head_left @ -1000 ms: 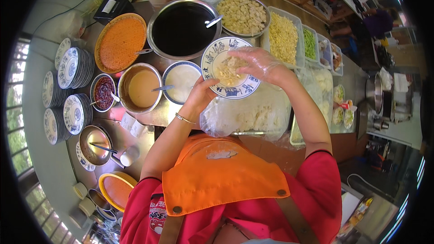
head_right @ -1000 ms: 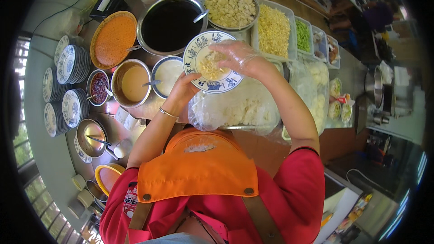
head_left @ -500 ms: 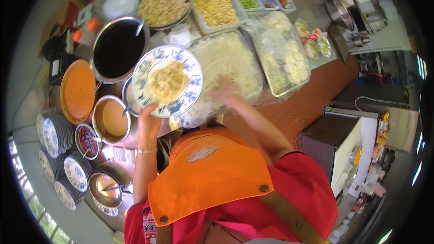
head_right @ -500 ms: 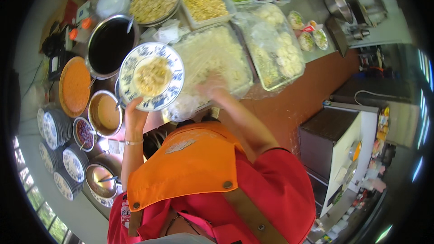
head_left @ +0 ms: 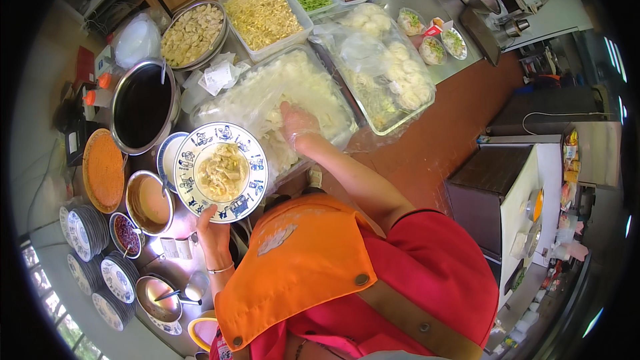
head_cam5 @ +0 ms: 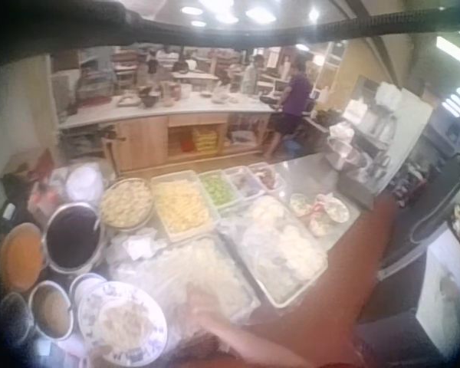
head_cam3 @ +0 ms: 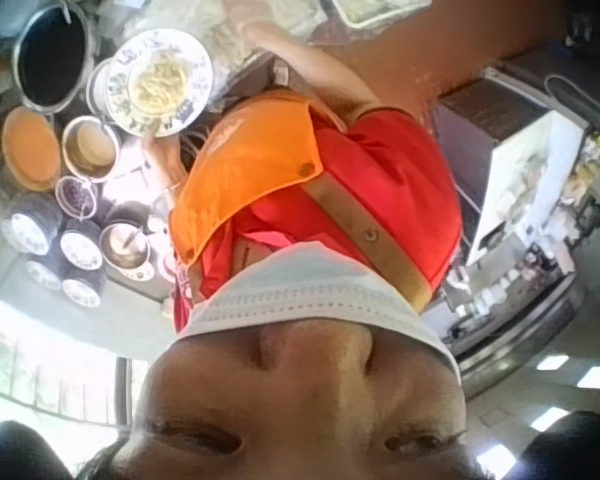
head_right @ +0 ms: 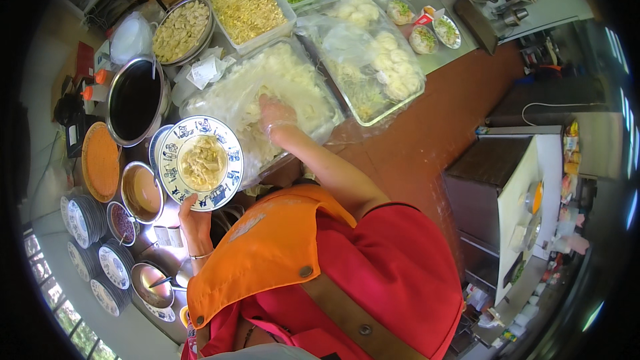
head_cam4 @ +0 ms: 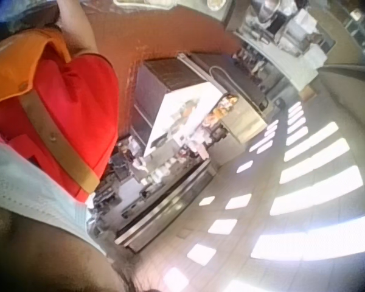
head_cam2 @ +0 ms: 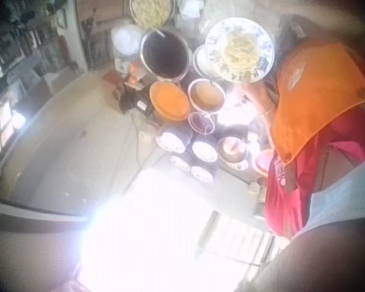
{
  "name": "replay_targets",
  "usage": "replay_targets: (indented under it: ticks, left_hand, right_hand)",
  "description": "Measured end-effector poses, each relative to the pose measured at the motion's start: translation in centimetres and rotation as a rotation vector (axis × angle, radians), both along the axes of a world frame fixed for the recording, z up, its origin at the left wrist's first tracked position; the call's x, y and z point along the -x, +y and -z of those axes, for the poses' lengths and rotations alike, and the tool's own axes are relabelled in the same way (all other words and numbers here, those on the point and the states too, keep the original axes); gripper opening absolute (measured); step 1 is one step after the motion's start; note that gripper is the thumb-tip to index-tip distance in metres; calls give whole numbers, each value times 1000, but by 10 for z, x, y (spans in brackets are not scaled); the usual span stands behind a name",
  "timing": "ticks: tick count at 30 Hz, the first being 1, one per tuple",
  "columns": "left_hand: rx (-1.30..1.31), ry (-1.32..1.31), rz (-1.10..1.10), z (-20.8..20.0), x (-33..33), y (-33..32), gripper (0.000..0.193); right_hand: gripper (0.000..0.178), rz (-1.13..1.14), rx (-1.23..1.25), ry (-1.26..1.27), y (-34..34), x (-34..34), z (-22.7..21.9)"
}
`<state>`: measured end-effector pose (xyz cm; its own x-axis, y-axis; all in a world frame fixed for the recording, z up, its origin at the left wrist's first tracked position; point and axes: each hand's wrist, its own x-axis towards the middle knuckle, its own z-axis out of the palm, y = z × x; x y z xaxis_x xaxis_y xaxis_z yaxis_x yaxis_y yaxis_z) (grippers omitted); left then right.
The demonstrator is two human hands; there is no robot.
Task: The person assembles multiple noodle dishes in a commercial kitchen setting. They place noodles into bowls, add various toppings including bean sprouts and shredded vegetables, and season the dishes with sauces and powders using spoons and ladles. The process is repeated for several bowls throughout the clip.
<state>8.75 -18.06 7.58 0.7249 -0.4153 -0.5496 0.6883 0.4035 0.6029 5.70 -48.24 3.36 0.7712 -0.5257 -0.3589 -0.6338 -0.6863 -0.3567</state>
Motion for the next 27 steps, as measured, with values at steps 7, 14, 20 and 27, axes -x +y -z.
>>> replay_targets:
  ticks: [7,14,20,27]
  left_hand:
    - [47,-10,18,-7,13,-8,62]
    - [132,55,61,9,22,-9,61]
    - [121,81,26,15,25,-18,56]
    - [109,40,1,13,17,-4,54]
  right_hand:
    - [36,-47,208,74,16,-21,65]
    - [32,-242,129,-179,-37,3,26]
    - [32,-266,-16,-402,-52,20,-44]
    - [45,-159,-138,-726,-66,29,-98]
